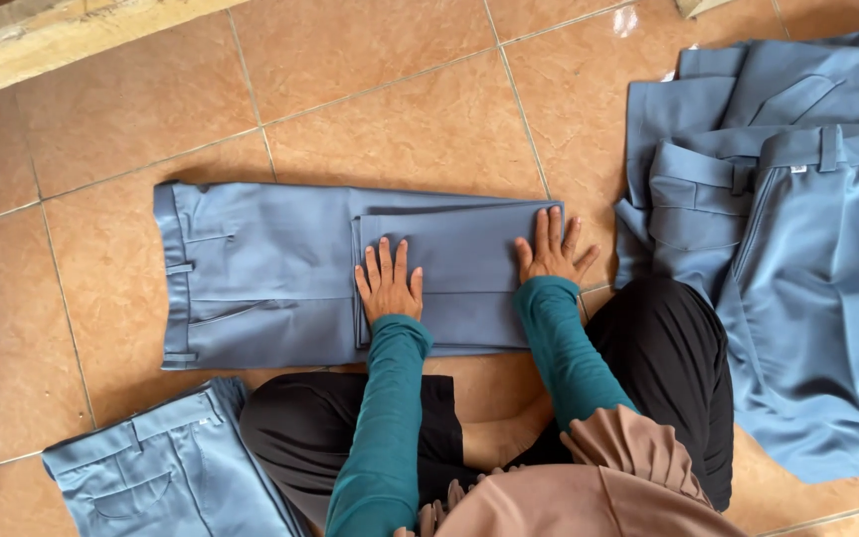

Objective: Folding blue trousers into a rectangular shape and stacking them on the floor.

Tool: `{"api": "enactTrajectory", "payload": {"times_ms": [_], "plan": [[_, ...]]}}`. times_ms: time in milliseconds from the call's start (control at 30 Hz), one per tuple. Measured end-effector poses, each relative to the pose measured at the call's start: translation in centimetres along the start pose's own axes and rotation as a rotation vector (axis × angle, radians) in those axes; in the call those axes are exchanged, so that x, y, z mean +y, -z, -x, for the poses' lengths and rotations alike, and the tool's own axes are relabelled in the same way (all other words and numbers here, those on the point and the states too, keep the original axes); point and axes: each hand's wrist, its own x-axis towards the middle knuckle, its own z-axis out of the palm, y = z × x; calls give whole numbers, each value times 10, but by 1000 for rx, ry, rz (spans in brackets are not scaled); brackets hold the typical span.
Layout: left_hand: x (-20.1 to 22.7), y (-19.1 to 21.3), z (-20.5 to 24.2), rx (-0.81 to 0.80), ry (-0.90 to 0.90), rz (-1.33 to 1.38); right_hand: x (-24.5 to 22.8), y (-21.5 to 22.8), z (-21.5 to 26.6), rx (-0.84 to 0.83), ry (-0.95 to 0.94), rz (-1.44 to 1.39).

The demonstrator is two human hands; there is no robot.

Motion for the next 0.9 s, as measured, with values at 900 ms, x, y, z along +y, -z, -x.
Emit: {"api": "enactTrajectory", "payload": {"times_ms": [900], "plan": [[0,7,-2,11,17,56,-76,-34,65,383,443,-22]]}}
